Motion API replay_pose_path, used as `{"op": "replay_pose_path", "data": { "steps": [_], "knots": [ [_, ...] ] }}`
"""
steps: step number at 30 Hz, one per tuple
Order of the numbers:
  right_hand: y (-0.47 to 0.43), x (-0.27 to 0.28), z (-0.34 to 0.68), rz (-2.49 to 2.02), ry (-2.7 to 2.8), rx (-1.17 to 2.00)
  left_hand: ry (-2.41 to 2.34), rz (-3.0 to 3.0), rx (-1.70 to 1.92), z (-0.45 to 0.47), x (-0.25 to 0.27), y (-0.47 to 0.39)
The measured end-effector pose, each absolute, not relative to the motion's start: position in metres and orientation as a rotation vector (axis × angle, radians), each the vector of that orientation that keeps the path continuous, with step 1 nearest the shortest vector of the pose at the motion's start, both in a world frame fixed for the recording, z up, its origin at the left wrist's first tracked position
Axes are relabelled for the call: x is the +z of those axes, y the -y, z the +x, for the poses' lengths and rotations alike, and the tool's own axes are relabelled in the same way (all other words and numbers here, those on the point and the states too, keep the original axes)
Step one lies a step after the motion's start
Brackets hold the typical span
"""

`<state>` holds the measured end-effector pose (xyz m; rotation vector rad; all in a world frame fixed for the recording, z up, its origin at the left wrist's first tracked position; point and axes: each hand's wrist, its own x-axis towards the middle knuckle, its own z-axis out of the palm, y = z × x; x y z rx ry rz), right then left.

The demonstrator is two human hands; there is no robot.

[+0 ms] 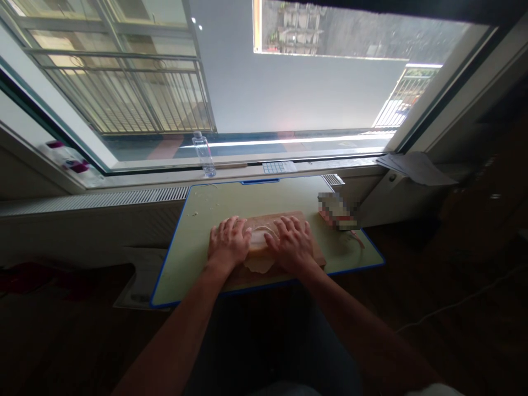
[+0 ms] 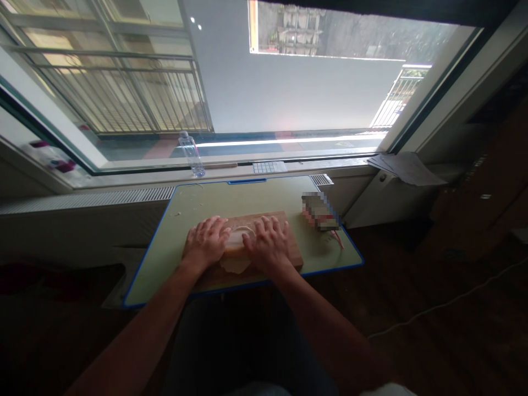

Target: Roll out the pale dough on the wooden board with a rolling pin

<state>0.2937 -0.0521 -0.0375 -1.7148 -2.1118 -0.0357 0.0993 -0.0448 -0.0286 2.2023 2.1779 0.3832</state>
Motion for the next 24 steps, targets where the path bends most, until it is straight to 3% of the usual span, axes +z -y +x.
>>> {"op": "replay_pose_path", "data": {
  "steps": [13, 24],
  "knots": [
    [0.097, -0.058, 0.295, -1.740, 2.011, -0.127, -2.141, 2.289, 0.999, 0.098, -0.054, 0.104],
    [0.054, -0.040, 0.288, -1.844, 2.146, -0.024, -2.242, 2.172, 0.419, 0.095, -0.030, 0.060]
  ]
}}
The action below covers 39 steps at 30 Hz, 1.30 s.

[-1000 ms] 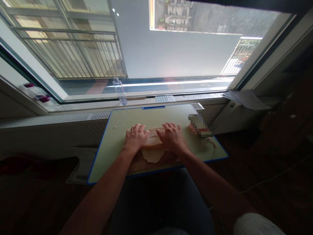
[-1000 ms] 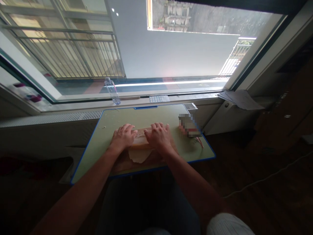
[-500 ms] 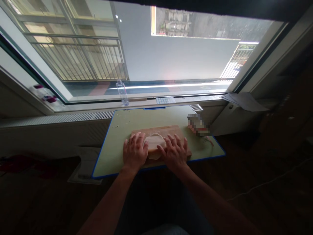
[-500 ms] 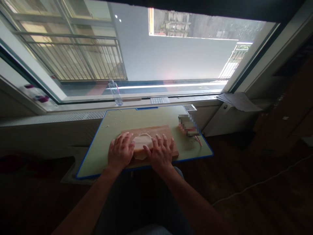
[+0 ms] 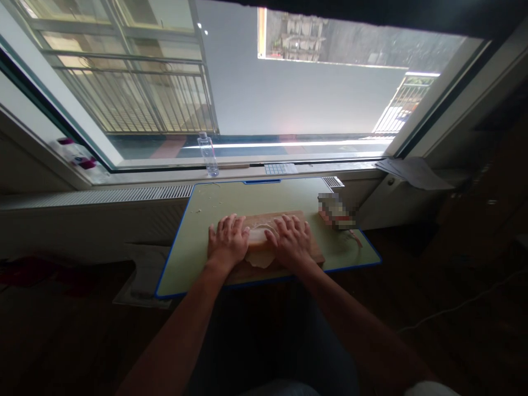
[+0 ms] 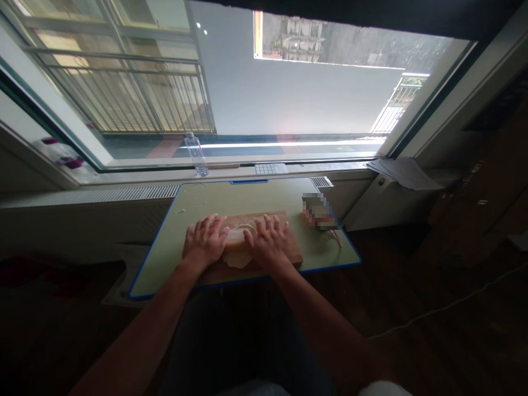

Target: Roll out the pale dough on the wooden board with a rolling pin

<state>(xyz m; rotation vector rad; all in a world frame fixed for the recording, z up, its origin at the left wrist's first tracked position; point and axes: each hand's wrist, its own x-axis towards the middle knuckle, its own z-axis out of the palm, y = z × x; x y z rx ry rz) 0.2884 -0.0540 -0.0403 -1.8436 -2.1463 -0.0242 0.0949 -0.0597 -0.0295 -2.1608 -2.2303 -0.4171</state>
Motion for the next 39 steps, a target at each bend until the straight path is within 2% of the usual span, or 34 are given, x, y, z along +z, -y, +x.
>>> {"op": "replay_pose_path", "data": {
  "steps": [21, 39],
  "knots": [
    [-0.037, -0.025, 0.281, -1.935, 2.240, 0.257, 2.220, -2.244, -0.273, 0.082, -0.025, -0.032],
    [-0.002, -0.024, 0.288, -1.893, 2.244, 0.215, 2.241, -2.297, -0.185, 0.088, -0.015, 0.006]
  ]
}}
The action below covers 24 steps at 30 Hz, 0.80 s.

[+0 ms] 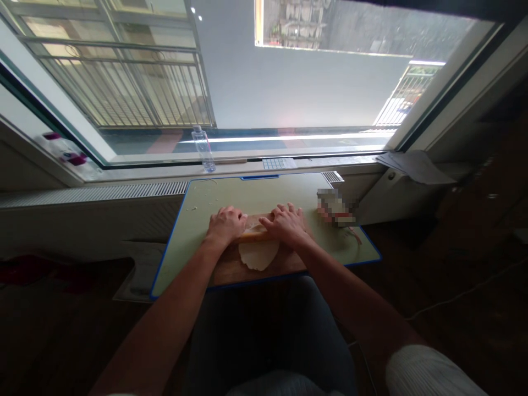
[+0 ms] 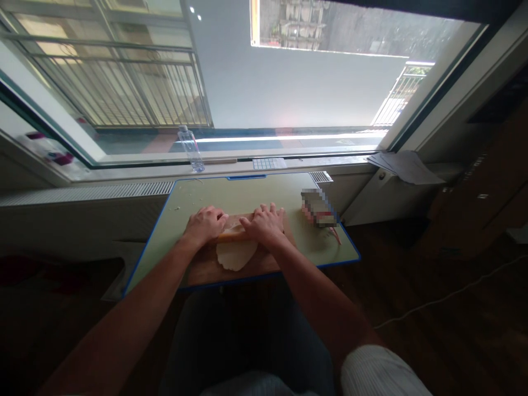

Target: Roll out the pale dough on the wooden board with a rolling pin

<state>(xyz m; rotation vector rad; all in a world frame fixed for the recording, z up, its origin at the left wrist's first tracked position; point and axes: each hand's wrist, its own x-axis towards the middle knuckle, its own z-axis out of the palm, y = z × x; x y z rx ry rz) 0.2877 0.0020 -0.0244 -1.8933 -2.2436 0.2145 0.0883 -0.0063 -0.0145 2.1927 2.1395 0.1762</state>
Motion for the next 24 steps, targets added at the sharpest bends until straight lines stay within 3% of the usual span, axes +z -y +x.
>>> {"op": "replay_pose_path", "data": {
  "steps": [4, 16, 24],
  "knots": [
    [0.004, -0.025, 0.287, -1.866, 2.288, 0.269, -2.133, 2.189, 0.107, 0.088, -0.013, 0.018],
    [0.034, -0.026, 0.289, -1.876, 2.222, 0.204, -2.291, 2.212, 0.493, 0.106, -0.021, 0.077],
    [0.067, -0.031, 0.294, -1.859, 2.170, 0.020, -2.188, 2.234, 0.457, 0.099, -0.032, 0.059]
  ]
}}
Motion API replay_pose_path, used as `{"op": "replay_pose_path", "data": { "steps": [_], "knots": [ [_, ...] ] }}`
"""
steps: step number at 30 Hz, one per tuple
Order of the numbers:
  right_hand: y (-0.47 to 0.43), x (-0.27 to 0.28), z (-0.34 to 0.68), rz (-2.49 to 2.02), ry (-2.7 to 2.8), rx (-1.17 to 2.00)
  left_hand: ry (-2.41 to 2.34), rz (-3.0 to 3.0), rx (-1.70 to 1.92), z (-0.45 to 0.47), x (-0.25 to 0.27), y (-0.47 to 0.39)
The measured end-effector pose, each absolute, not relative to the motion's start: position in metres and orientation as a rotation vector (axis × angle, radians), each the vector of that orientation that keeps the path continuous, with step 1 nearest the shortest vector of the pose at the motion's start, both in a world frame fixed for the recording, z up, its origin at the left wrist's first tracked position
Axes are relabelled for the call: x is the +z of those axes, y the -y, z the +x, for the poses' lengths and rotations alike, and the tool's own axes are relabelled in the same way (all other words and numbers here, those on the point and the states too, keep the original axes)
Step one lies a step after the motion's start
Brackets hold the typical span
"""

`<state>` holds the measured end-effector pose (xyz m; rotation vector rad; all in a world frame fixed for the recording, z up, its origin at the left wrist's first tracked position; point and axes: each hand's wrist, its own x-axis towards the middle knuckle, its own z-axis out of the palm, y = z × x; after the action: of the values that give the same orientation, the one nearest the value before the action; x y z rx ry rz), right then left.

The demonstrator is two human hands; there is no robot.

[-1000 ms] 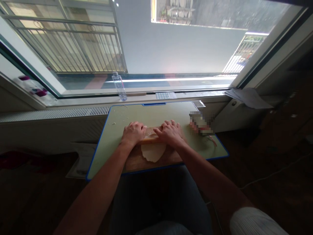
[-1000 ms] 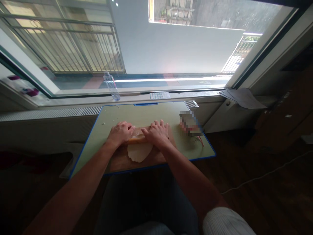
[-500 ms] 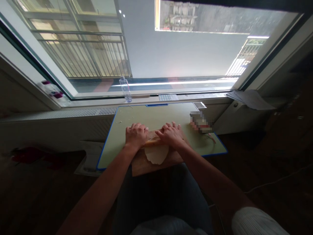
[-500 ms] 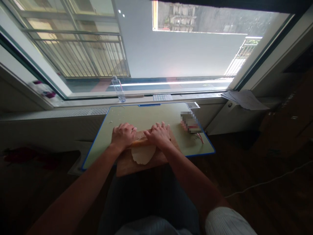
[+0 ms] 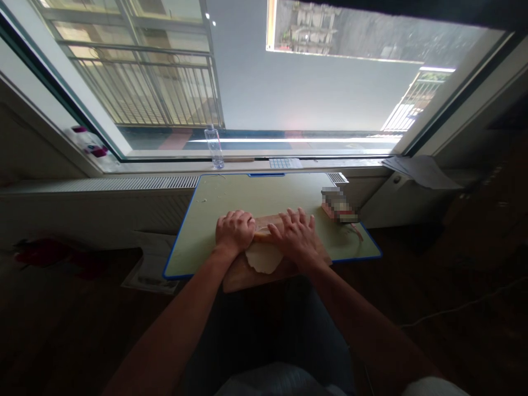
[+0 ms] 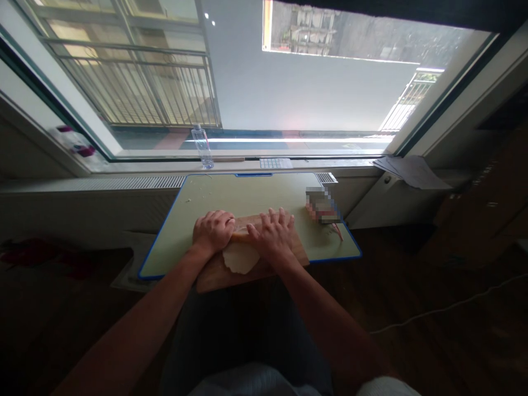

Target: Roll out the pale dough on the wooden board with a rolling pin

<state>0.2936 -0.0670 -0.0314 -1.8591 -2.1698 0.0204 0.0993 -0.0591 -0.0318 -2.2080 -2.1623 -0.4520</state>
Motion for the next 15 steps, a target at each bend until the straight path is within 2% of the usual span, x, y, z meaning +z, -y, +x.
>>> {"op": "replay_pose_path", "data": {
  "steps": [15],
  "knots": [
    [0.017, -0.024, 0.286, -1.942, 2.132, 0.165, 2.147, -2.283, -0.255, 0.096, -0.026, -0.019]
  ]
}}
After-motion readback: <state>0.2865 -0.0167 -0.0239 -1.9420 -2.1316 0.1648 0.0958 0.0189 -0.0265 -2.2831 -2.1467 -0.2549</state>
